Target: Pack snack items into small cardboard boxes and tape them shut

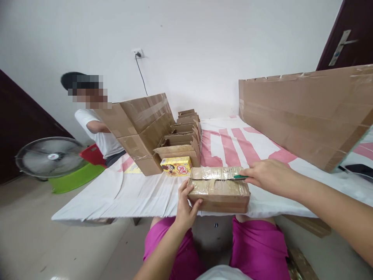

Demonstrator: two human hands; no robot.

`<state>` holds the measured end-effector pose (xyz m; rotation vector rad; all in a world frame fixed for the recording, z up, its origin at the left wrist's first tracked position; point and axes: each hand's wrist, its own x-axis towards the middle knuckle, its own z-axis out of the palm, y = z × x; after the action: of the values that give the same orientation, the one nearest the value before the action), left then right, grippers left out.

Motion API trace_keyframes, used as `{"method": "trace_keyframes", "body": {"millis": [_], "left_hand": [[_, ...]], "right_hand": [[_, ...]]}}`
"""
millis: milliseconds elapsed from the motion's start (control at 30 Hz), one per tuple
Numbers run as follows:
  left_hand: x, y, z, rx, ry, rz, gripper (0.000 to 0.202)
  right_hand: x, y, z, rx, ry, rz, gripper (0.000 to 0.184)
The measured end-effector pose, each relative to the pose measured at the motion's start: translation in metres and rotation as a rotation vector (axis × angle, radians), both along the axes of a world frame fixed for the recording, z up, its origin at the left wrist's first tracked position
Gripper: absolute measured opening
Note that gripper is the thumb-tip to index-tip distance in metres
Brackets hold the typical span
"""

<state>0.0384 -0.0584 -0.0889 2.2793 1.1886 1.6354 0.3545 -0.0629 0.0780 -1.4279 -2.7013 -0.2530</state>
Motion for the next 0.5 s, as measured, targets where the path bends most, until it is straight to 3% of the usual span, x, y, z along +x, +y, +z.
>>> {"method": "trace_keyframes", "body": {"millis": [100, 200, 333, 500], "left_hand": [[0.002, 0.000, -0.002, -0.006, -0.020, -0.003, 0.048], [0.003, 0.001, -0.004, -0.004, -0.042, -0.013, 0.049], [0.004, 0.001, -0.005, 0.002, -0.046, -0.021, 0.050], [0.003, 0.001, -0.004, -0.005, -0.046, -0.022, 0.050]], "right_hand": [[0.031, -0.002, -0.008, 0.074, 0.224, -0.044, 0.035], [0.054, 0.003, -0.031, 0.189, 0.471, -0.231, 0.041], [0.066, 0.019, -0.094, 0.152, 0.586, -0.543, 0.045], [0.052, 0.028, -0.181, 0.085, 0.502, -0.441, 0.039]]}}
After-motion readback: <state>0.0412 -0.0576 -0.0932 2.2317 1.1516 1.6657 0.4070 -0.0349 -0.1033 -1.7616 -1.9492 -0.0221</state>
